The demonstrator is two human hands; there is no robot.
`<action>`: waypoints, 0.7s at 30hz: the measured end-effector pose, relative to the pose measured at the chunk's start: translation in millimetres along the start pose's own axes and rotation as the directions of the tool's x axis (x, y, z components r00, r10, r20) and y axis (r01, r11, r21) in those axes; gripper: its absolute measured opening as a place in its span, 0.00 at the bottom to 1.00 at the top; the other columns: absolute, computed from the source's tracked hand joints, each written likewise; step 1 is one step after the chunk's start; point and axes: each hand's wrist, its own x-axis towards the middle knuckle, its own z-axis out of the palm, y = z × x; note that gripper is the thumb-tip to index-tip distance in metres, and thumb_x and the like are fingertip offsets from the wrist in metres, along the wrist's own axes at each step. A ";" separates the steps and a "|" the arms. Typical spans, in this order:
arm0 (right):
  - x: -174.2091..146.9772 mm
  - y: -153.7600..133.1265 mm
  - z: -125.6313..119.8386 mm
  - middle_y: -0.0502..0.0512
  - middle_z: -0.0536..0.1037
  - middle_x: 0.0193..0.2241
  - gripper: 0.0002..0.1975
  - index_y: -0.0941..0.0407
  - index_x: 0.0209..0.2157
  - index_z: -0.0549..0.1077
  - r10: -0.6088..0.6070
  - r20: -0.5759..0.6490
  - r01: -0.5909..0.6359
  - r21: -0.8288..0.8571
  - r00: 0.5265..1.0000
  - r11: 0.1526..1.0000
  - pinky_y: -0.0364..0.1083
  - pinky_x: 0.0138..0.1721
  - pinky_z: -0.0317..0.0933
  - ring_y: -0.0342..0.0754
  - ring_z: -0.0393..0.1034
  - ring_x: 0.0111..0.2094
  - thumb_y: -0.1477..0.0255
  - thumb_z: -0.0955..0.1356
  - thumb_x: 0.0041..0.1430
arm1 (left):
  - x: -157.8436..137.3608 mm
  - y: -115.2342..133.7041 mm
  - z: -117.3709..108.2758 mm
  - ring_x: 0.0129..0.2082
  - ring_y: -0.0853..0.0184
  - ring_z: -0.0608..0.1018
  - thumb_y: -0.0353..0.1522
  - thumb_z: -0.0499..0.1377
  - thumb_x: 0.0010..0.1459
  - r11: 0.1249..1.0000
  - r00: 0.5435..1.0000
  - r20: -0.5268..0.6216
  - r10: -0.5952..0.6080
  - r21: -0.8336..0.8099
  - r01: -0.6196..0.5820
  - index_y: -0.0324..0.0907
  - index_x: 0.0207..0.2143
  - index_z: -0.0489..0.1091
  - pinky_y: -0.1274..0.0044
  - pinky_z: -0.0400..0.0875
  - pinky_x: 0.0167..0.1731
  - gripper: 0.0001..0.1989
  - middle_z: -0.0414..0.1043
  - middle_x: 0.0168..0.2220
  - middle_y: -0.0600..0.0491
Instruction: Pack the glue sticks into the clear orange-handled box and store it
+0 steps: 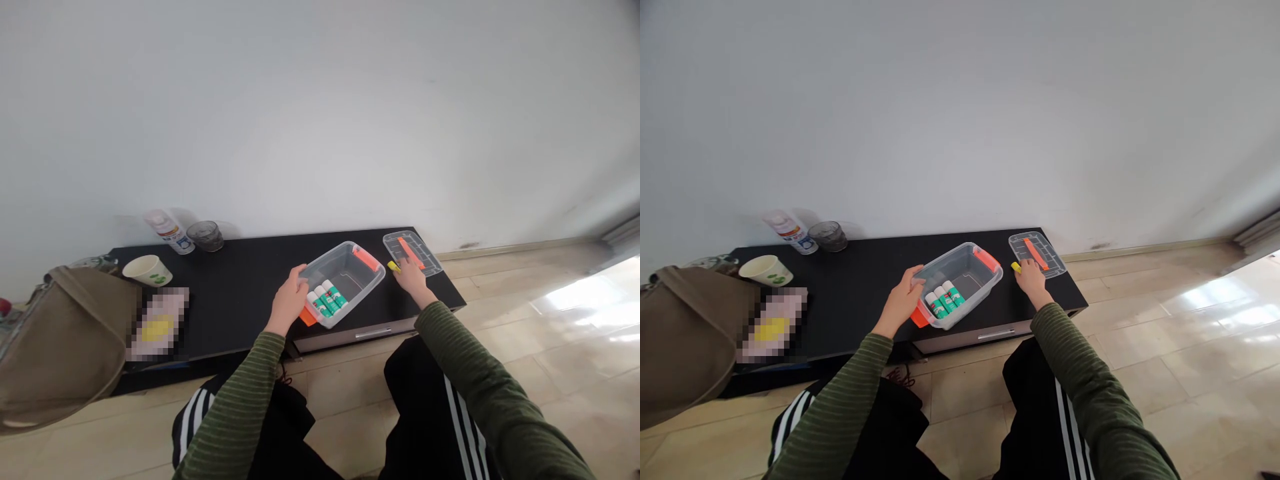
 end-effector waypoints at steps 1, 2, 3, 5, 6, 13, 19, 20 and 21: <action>0.7 4.2 5.0 0.67 0.70 0.55 0.20 0.58 0.55 0.70 0.026 0.078 -0.022 -0.052 0.997 0.998 0.51 0.49 0.64 0.58 0.65 0.58 0.69 0.67 0.62 | 0.9 -1.5 0.1 0.51 0.58 0.77 0.33 0.50 0.61 1.000 1.000 0.002 0.011 -0.008 -0.011 0.50 0.64 0.60 0.69 0.68 0.51 0.28 0.77 0.52 0.49; 1.0 5.9 9.3 0.68 0.69 0.55 0.22 0.58 0.56 0.69 0.047 0.134 -0.035 -0.090 0.990 0.995 0.51 0.49 0.64 0.58 0.65 0.58 0.69 0.68 0.61 | 1.6 -2.7 0.0 0.51 0.59 0.77 0.33 0.50 0.61 1.000 1.000 0.004 0.019 -0.015 -0.019 0.50 0.64 0.60 0.69 0.68 0.51 0.28 0.77 0.52 0.49; 1.0 5.8 12.7 0.68 0.70 0.55 0.23 0.58 0.56 0.69 0.063 0.171 -0.044 -0.111 0.983 0.993 0.51 0.48 0.64 0.58 0.66 0.57 0.69 0.69 0.60 | 2.1 -3.5 -0.2 0.51 0.59 0.77 0.32 0.50 0.61 0.999 1.000 0.006 0.024 -0.021 -0.024 0.50 0.64 0.60 0.69 0.68 0.51 0.28 0.77 0.52 0.50; 1.2 3.0 16.2 0.68 0.72 0.52 0.21 0.57 0.55 0.69 0.092 0.213 -0.069 -0.111 0.973 0.991 0.50 0.45 0.64 0.58 0.70 0.53 0.68 0.68 0.60 | 2.5 -3.8 -0.8 0.49 0.60 0.78 0.32 0.50 0.60 0.999 1.000 0.010 0.025 -0.031 -0.025 0.50 0.64 0.60 0.69 0.68 0.50 0.28 0.77 0.51 0.50; 1.4 1.5 16.3 0.68 0.74 0.50 0.20 0.58 0.53 0.70 0.108 0.234 -0.086 -0.103 0.966 0.991 0.49 0.43 0.64 0.57 0.72 0.51 0.68 0.68 0.60 | 2.5 -3.4 -1.2 0.48 0.60 0.78 0.32 0.50 0.60 0.999 1.000 0.015 0.023 -0.035 -0.022 0.49 0.64 0.60 0.69 0.69 0.49 0.28 0.77 0.51 0.49; -7.3 -9.6 -12.8 0.62 0.79 0.44 0.17 0.59 0.49 0.72 0.067 0.010 -0.067 0.259 0.998 0.964 0.44 0.41 0.62 0.50 0.74 0.43 0.66 0.64 0.63 | 3.9 -1.9 -1.9 0.42 0.62 0.79 0.31 0.51 0.59 0.997 0.999 0.024 0.039 -0.065 -0.037 0.49 0.63 0.62 0.71 0.70 0.46 0.29 0.77 0.51 0.49; -49.9 -73.6 -48.0 0.61 0.78 0.46 0.19 0.59 0.54 0.67 -0.192 -0.300 0.306 0.399 0.934 0.864 0.43 0.40 0.63 0.48 0.73 0.40 0.67 0.62 0.64 | 11.7 -7.2 -0.1 0.37 0.65 0.78 0.33 0.52 0.58 0.994 0.996 0.052 0.073 -0.088 -0.068 0.51 0.63 0.63 0.74 0.70 0.41 0.29 0.78 0.49 0.51; -55.0 -86.8 -50.0 0.59 0.78 0.44 0.18 0.58 0.52 0.69 -0.279 -0.224 0.345 0.359 0.934 0.867 0.43 0.40 0.63 0.49 0.73 0.40 0.67 0.63 0.64 | 13.5 -7.9 0.1 0.35 0.66 0.78 0.33 0.52 0.58 0.993 0.995 0.064 0.079 -0.095 -0.073 0.51 0.63 0.63 0.74 0.70 0.39 0.29 0.78 0.49 0.51; -58.3 -99.3 -50.5 0.58 0.79 0.42 0.16 0.57 0.50 0.71 -0.344 -0.128 0.367 0.305 0.930 0.879 0.43 0.40 0.63 0.49 0.73 0.40 0.66 0.64 0.63 | 15.2 -8.5 0.2 0.33 0.67 0.77 0.33 0.52 0.58 0.992 0.994 0.073 0.086 -0.102 -0.078 0.50 0.62 0.63 0.74 0.70 0.38 0.29 0.78 0.49 0.51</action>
